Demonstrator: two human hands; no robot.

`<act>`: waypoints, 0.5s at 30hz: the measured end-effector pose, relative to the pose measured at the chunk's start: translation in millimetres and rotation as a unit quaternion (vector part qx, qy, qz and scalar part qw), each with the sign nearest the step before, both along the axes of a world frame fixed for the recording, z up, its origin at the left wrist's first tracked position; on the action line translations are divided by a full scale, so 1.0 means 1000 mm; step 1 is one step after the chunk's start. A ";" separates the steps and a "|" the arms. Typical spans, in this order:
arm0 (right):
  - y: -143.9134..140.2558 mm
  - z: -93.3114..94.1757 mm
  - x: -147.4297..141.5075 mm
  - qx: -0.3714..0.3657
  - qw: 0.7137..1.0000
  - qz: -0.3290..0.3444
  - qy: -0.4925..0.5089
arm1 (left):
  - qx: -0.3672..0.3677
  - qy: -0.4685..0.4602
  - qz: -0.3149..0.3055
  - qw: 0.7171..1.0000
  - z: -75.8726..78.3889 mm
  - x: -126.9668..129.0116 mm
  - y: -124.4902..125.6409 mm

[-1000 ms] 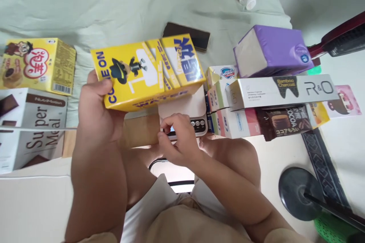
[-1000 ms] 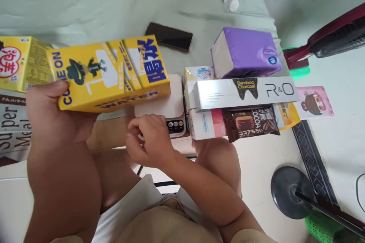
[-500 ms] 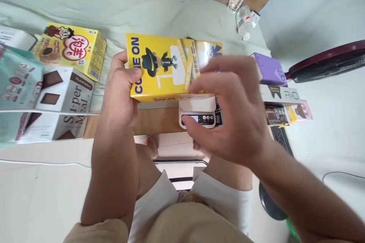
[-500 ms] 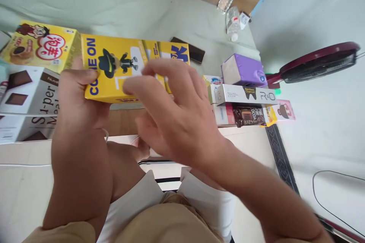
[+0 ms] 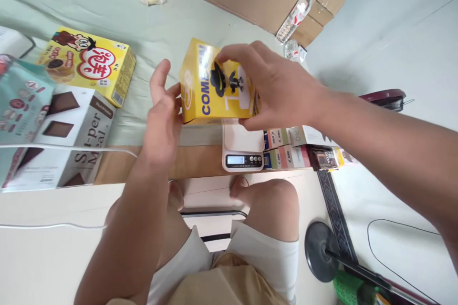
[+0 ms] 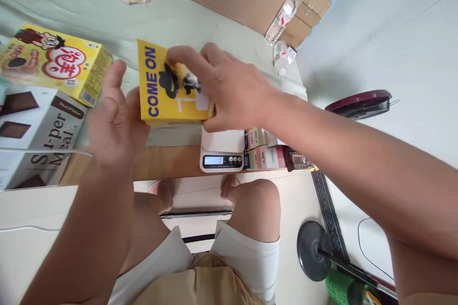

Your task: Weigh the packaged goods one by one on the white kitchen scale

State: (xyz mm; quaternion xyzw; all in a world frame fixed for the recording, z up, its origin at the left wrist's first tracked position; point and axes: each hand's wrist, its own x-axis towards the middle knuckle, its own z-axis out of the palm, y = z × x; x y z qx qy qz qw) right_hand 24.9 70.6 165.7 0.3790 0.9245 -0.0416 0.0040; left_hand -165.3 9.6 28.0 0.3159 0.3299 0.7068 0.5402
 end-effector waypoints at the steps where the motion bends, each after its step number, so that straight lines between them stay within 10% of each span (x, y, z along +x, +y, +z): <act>1: 0.006 0.008 0.004 0.004 1.000 0.003 -0.005 | -0.002 -0.005 0.003 1.000 0.000 0.003 0.003; 7: 0.052 0.036 0.066 0.034 0.999 -0.022 0.003 | -0.065 0.005 -0.073 0.995 -0.011 0.042 0.018; 15: 0.121 0.016 0.165 0.025 0.994 -0.103 -0.009 | -0.103 0.011 -0.182 0.978 -0.019 0.091 0.032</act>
